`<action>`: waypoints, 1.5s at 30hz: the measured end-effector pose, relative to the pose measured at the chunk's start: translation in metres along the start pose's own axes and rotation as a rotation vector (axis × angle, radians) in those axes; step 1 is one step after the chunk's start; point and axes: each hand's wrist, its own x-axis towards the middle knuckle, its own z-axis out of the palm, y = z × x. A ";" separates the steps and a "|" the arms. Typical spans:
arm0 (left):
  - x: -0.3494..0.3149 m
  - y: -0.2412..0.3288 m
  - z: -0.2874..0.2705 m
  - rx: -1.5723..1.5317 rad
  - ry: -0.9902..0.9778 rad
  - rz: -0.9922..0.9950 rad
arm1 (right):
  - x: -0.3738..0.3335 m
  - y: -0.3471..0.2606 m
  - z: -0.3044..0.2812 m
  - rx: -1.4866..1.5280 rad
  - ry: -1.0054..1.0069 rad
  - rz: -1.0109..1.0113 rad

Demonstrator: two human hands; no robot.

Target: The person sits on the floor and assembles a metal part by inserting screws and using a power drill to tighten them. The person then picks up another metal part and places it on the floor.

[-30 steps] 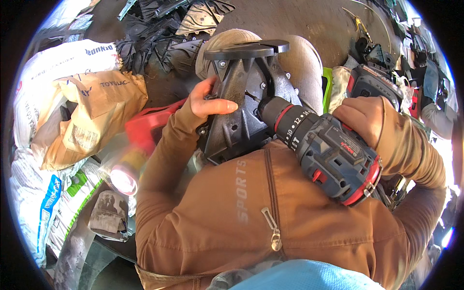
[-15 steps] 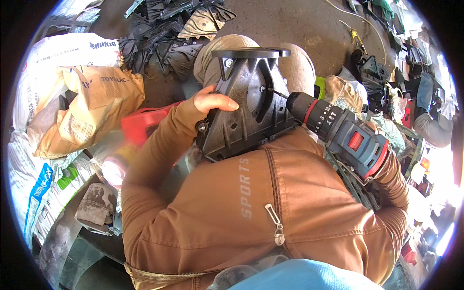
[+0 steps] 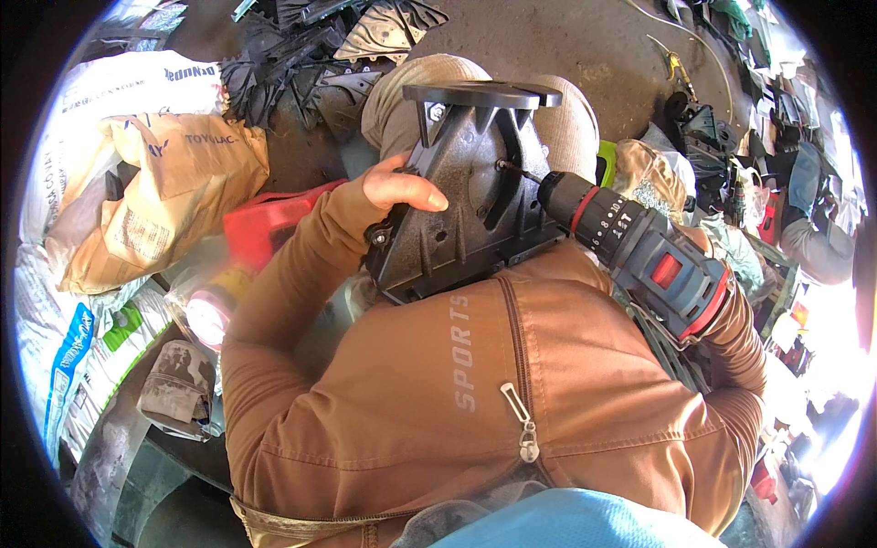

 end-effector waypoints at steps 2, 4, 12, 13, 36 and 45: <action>0.001 0.002 -0.004 0.091 0.040 -0.083 | -0.002 -0.001 0.000 -0.112 0.018 -0.028; 0.001 0.002 -0.007 0.050 -0.019 -0.057 | -0.002 -0.005 -0.002 -0.224 0.021 -0.046; 0.001 -0.002 -0.012 0.042 -0.026 -0.050 | 0.006 -0.027 -0.009 -0.432 -0.043 -0.219; 0.001 0.000 -0.014 0.093 -0.008 -0.108 | 0.008 -0.028 -0.008 -0.455 -0.050 -0.232; 0.008 0.008 -0.021 0.174 -0.003 -0.098 | 0.026 -0.040 -0.024 -0.604 -0.124 -0.245; 0.010 0.017 -0.014 0.248 0.170 0.184 | -0.009 -0.020 -0.013 -0.401 0.048 -0.226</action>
